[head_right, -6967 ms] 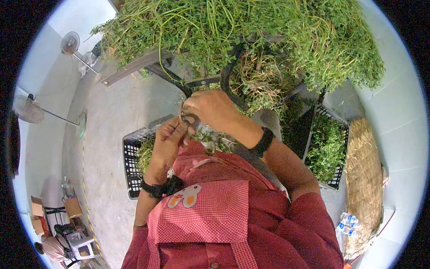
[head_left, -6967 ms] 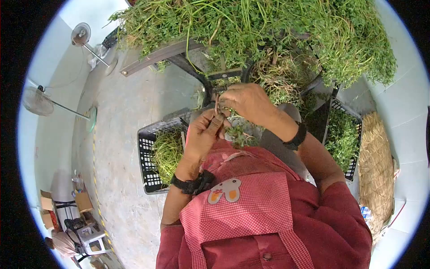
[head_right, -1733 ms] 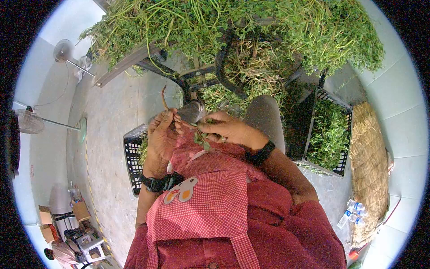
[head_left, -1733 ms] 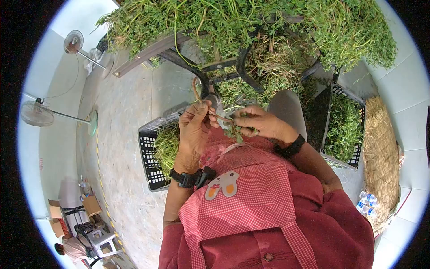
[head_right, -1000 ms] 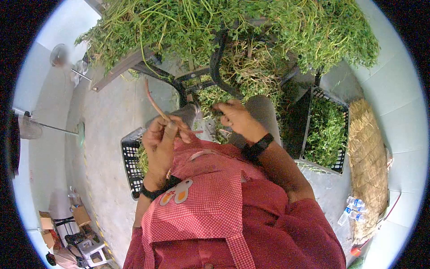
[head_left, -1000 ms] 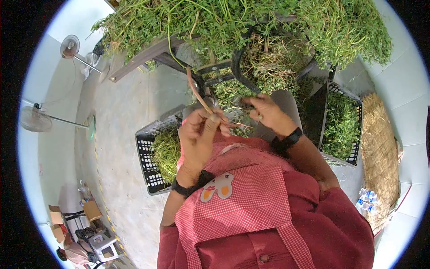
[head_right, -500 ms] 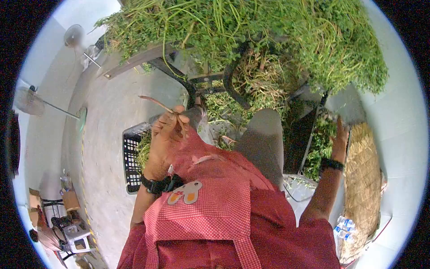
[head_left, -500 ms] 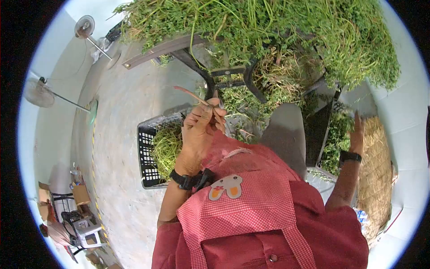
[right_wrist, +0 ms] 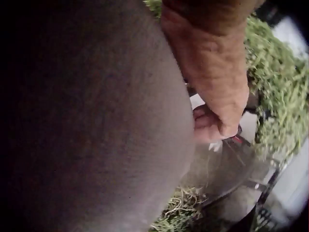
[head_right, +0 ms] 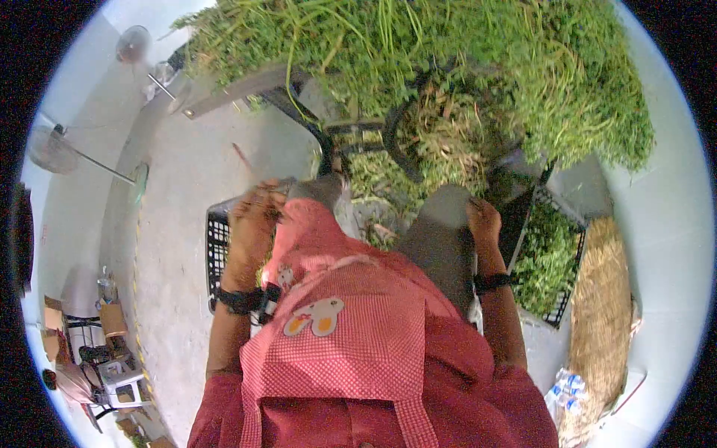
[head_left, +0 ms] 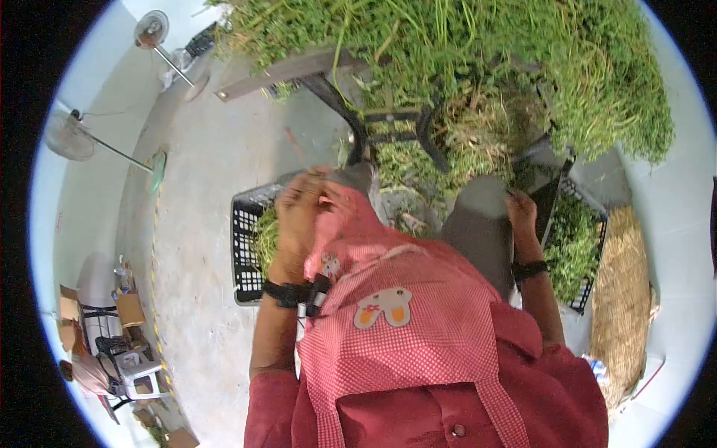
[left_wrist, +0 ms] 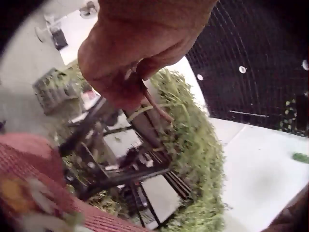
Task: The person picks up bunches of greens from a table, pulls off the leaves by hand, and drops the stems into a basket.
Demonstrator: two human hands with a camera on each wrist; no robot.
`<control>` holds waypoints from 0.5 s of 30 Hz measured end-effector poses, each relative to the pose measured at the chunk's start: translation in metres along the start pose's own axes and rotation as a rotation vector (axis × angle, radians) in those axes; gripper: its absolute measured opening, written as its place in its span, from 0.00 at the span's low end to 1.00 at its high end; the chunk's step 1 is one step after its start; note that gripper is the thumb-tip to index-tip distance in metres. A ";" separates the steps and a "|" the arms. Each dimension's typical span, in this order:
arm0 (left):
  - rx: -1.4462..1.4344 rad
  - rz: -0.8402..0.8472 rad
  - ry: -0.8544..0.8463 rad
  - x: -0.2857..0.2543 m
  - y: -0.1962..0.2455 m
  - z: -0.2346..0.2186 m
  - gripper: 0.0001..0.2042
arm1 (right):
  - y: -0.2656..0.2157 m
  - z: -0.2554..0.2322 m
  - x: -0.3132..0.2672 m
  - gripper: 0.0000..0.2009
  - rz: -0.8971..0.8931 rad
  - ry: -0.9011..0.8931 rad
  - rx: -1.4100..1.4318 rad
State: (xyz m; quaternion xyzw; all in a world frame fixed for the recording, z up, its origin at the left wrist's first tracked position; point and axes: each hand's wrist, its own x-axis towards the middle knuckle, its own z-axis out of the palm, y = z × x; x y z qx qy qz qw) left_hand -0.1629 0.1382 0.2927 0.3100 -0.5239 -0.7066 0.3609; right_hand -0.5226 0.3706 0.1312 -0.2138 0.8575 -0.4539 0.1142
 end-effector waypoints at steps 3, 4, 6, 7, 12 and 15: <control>0.108 -0.036 0.260 -0.002 -0.003 -0.061 0.12 | 0.008 0.018 0.003 0.19 -0.311 0.060 -0.320; 0.129 -0.027 0.338 -0.003 -0.011 -0.087 0.12 | 0.010 0.019 0.002 0.20 -0.487 0.104 -0.367; 0.267 0.030 0.373 -0.004 -0.043 -0.159 0.12 | -0.012 0.008 -0.013 0.19 -0.297 0.020 -0.221; 0.323 0.080 0.343 -0.010 -0.054 -0.182 0.12 | -0.017 0.006 -0.016 0.18 -0.309 0.017 -0.216; 0.172 -0.169 0.517 -0.033 -0.075 -0.202 0.14 | -0.012 0.003 -0.014 0.16 -0.390 0.004 -0.140; 0.040 -0.242 0.503 -0.033 -0.084 -0.168 0.15 | -0.012 0.004 -0.016 0.16 -0.423 0.050 -0.165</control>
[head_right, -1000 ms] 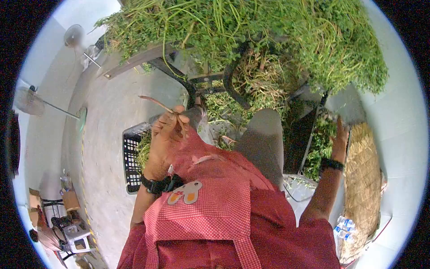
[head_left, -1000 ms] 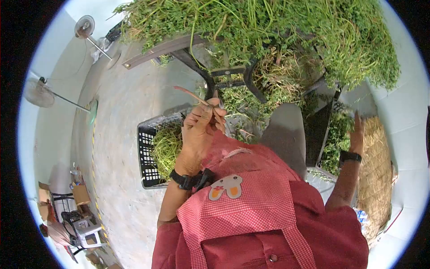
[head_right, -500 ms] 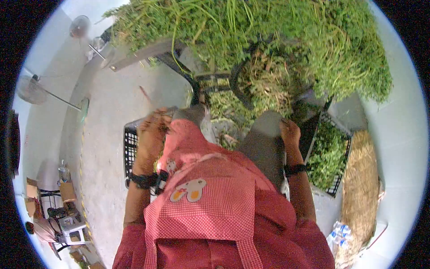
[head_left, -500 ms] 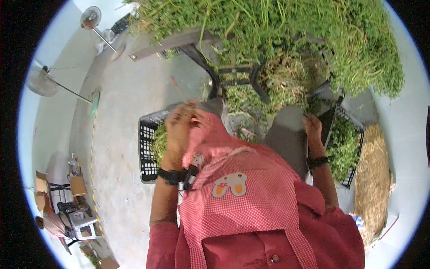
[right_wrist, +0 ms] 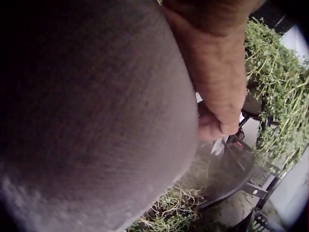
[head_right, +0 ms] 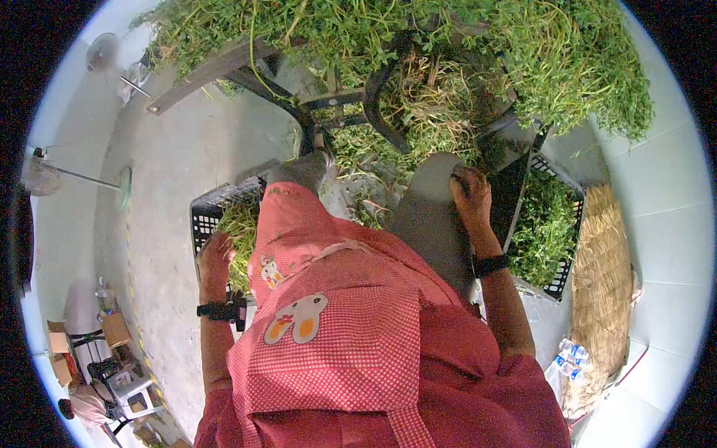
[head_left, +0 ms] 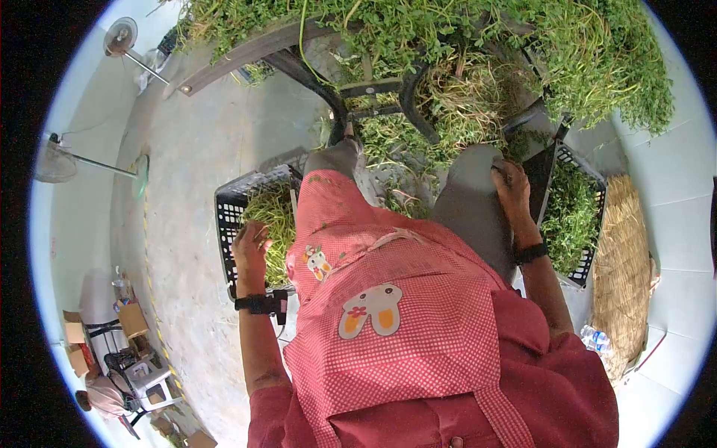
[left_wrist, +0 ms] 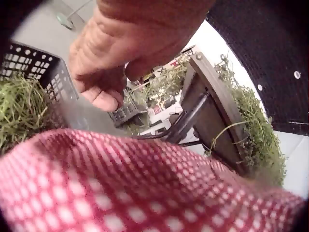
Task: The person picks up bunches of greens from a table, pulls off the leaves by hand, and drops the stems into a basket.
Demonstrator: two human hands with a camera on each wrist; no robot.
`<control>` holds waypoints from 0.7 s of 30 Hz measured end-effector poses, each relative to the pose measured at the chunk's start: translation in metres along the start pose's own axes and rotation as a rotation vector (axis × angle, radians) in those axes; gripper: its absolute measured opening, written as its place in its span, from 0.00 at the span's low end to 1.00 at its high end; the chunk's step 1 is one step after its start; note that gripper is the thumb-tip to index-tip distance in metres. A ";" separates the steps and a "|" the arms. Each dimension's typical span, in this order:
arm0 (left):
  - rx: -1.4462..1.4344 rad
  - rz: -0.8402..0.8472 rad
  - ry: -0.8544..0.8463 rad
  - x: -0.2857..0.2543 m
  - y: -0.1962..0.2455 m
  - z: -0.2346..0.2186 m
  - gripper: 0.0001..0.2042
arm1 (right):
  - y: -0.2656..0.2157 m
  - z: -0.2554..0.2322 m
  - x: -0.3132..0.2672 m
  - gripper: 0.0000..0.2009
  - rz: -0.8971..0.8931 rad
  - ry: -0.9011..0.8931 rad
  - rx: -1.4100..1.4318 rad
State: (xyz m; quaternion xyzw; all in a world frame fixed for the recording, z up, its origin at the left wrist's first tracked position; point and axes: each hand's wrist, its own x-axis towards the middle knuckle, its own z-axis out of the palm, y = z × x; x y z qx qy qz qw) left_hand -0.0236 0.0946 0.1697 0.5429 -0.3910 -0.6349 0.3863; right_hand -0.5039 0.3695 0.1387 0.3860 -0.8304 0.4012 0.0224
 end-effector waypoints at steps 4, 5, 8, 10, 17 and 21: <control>0.013 -0.026 -0.124 -0.012 0.001 0.050 0.14 | -0.003 -0.004 0.000 0.15 0.049 -0.018 -0.005; 0.047 -0.045 -0.131 -0.012 0.002 0.059 0.14 | -0.005 -0.006 -0.001 0.14 0.086 -0.028 0.016; 0.066 0.017 -0.231 -0.015 0.006 0.077 0.12 | -0.001 -0.005 -0.002 0.14 0.108 -0.011 0.038; 0.098 0.031 -0.227 -0.021 0.010 0.083 0.11 | -0.008 -0.009 -0.003 0.14 0.096 0.017 0.047; 0.175 0.074 -0.289 -0.022 0.010 0.080 0.11 | -0.021 -0.015 -0.001 0.14 0.085 0.085 0.008; 0.189 0.113 -0.221 -0.033 0.013 0.089 0.11 | -0.018 -0.015 -0.003 0.14 0.071 0.083 0.008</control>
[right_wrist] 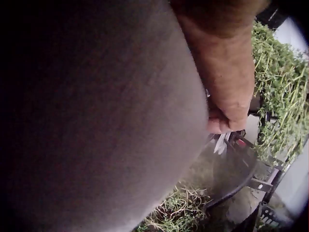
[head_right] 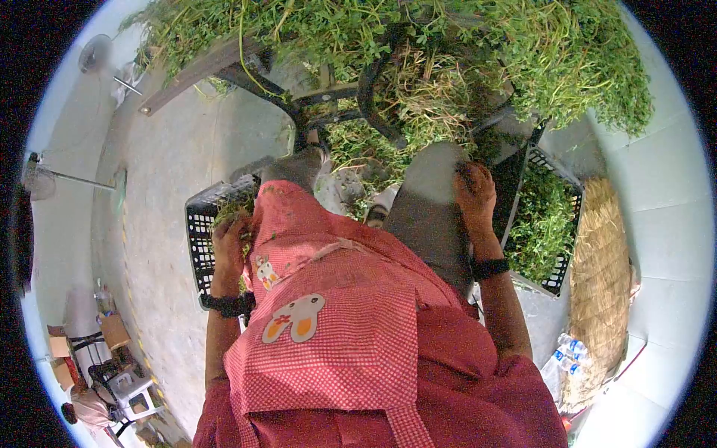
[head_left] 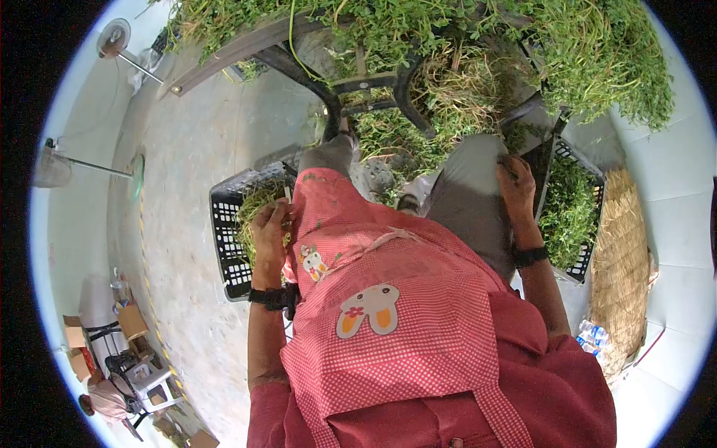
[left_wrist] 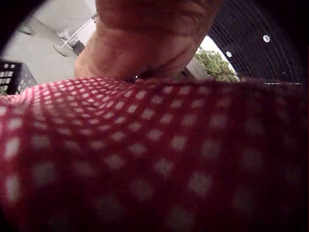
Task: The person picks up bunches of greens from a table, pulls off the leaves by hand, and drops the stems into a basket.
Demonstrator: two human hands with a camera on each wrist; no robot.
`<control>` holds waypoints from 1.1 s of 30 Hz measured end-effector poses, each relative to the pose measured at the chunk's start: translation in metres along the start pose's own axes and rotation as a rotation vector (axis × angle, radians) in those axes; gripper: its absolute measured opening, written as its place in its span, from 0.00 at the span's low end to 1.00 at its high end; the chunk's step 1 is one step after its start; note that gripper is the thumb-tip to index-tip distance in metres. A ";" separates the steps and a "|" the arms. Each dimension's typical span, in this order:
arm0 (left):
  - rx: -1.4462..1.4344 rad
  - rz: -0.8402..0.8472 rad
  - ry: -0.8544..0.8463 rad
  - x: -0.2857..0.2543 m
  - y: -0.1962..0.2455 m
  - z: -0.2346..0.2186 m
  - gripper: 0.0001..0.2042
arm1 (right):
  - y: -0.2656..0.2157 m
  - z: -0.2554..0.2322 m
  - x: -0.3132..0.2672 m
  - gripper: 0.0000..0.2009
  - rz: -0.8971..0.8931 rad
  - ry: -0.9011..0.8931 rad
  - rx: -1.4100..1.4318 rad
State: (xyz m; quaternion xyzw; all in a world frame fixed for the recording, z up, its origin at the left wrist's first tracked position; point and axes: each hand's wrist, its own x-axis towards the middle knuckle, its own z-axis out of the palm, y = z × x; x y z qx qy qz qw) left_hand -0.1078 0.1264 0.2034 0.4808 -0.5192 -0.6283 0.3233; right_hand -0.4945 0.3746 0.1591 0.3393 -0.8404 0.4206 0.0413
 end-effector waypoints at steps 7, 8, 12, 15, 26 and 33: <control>0.011 -0.037 -0.024 0.003 -0.006 0.000 0.11 | 0.006 0.008 -0.007 0.14 0.127 -0.044 0.147; -0.026 -0.024 -0.035 0.004 -0.014 -0.002 0.11 | 0.003 0.009 -0.006 0.14 0.116 -0.041 0.115; 0.171 -0.047 0.067 -0.006 0.009 0.011 0.09 | 0.003 0.014 -0.001 0.13 0.133 -0.003 0.027; -0.012 -0.037 -0.032 -0.002 0.000 0.006 0.09 | -0.007 0.013 0.022 0.11 0.048 -0.132 -0.038; 0.005 -0.003 -0.118 -0.004 0.002 0.021 0.07 | -0.240 -0.030 0.205 0.15 -0.396 0.185 0.459; -0.010 0.052 -0.185 -0.009 -0.005 0.016 0.09 | -0.313 -0.012 0.261 0.27 -0.263 0.257 -0.194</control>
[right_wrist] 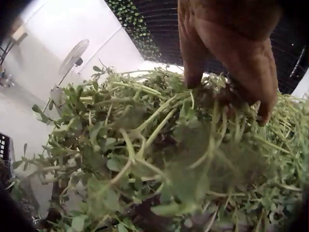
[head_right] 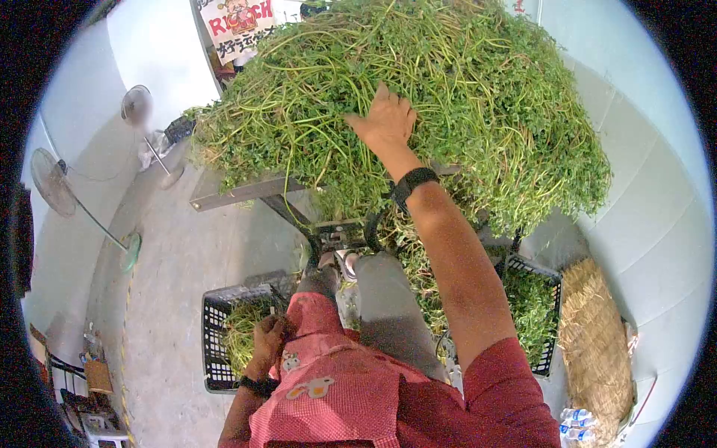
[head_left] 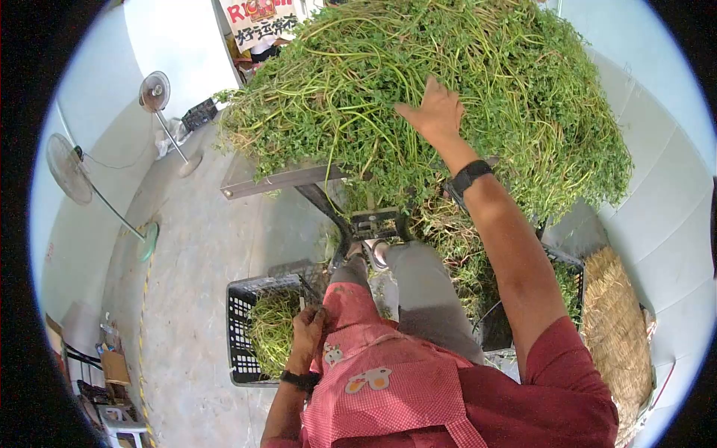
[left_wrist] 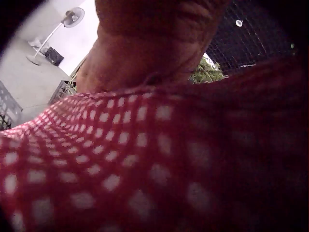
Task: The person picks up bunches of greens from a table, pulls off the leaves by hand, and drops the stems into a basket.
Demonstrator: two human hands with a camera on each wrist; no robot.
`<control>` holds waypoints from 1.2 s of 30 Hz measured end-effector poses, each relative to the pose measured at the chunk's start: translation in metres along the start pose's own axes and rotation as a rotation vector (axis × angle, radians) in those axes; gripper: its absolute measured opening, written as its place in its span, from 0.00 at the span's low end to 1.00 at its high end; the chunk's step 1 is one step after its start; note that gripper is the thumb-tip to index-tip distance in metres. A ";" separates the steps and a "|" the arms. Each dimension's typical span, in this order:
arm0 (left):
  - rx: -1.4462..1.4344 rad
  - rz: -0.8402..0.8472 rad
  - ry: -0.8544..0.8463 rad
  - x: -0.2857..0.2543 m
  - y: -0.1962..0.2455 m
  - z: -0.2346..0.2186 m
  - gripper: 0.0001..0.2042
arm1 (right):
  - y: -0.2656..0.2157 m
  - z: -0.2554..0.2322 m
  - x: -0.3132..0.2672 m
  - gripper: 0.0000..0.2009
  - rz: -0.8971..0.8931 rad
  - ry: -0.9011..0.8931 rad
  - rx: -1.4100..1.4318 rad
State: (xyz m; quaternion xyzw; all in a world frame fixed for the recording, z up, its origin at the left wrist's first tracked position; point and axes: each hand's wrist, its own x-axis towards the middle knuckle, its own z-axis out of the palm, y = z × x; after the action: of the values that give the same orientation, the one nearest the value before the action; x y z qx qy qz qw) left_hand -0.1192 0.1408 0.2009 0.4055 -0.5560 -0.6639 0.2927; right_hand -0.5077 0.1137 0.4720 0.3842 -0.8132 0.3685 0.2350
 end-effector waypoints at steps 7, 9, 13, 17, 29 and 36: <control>0.028 0.027 -0.029 -0.009 0.010 0.004 0.08 | 0.089 0.014 0.031 0.18 0.199 -0.079 0.378; 0.059 0.015 -0.011 -0.009 0.015 0.010 0.07 | 0.108 -0.004 0.027 0.16 0.319 -0.112 0.641; -0.058 0.052 -0.074 -0.005 0.004 0.018 0.07 | 0.100 -0.051 0.003 0.12 0.521 -0.148 1.187; 0.055 0.045 -0.054 -0.003 0.005 0.020 0.07 | 0.125 -0.068 0.002 0.17 0.461 -0.216 1.315; 0.256 0.030 -0.090 0.004 0.026 0.039 0.07 | 0.147 -0.106 -0.041 0.19 0.358 -0.117 1.606; 0.104 0.197 -0.320 0.000 0.102 0.089 0.12 | 0.058 -0.087 -0.118 0.15 -0.571 -0.268 0.741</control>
State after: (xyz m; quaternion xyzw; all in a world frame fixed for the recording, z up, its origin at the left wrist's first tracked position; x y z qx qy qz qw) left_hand -0.2022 0.1635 0.3054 0.2531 -0.6658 -0.6585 0.2429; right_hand -0.4747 0.2602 0.4230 0.6939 -0.5124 0.5014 0.0672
